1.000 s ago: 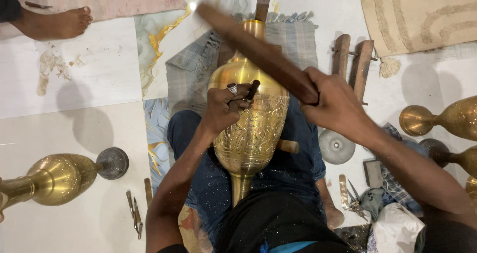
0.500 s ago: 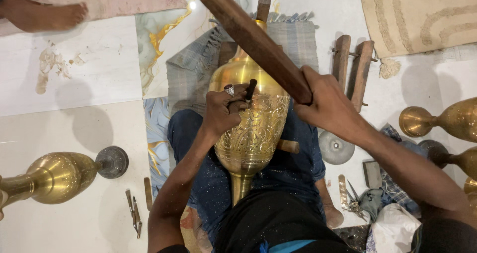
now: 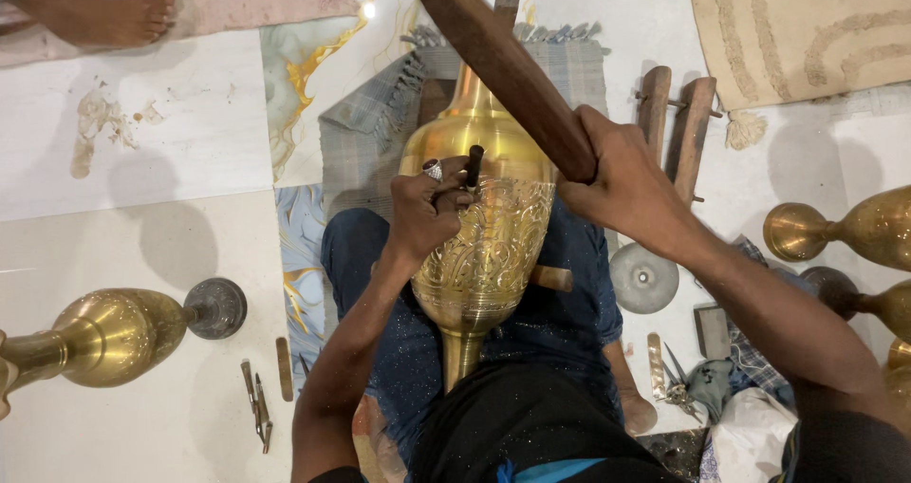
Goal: The person sits on the floor with a brass vase held between the legs and chisels ornamental patterns into its surface, holding a small chisel against the metal with one hand and striking it with a wooden mallet in the other, repositioning the chisel repeatedly to work different areas of the design.
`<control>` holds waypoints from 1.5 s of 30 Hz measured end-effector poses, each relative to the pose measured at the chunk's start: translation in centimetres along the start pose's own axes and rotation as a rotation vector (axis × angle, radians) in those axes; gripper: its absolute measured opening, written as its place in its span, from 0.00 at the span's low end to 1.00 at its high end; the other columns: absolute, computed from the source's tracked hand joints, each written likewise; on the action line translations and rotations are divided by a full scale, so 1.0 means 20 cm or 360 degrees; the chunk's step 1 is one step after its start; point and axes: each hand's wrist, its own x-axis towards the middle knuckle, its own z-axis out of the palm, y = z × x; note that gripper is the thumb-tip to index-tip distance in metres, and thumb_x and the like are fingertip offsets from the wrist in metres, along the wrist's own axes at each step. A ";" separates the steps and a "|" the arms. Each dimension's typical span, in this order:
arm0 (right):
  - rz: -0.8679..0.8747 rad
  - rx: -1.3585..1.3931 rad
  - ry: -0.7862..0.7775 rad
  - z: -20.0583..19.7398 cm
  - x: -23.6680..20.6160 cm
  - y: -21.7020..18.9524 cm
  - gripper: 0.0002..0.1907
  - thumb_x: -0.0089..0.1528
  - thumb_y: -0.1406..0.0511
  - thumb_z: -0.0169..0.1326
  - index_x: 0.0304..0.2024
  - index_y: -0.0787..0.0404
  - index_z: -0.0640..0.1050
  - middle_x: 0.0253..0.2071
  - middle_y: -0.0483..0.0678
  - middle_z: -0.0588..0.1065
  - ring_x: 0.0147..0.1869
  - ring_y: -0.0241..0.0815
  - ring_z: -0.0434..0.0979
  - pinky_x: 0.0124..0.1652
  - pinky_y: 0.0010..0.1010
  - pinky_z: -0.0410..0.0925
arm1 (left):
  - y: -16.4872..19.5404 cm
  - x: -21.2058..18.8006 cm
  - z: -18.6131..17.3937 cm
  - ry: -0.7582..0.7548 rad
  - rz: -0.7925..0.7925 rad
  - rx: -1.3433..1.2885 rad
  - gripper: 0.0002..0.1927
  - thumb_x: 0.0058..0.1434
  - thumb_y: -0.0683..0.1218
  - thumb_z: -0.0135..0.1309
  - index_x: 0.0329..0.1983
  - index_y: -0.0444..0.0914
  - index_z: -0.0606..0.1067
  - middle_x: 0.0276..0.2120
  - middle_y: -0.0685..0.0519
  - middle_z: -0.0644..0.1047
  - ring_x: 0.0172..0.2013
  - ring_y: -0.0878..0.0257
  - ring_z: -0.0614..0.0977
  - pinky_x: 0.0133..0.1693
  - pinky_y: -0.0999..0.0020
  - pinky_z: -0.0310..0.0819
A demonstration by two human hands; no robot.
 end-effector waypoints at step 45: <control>-0.0131 -0.0521 -0.0283 0.01 0.17 -0.11 0.14 0.52 0.72 0.57 0.40 0.66 0.71 0.20 0.50 0.70 0.19 0.45 0.71 0.19 0.38 0.67 | 0.02 -0.07 0.05 0.0317 -0.0079 -0.0232 0.21 0.61 0.27 0.44 0.55 0.28 0.78 0.34 0.47 0.82 0.35 0.66 0.84 0.39 0.73 0.82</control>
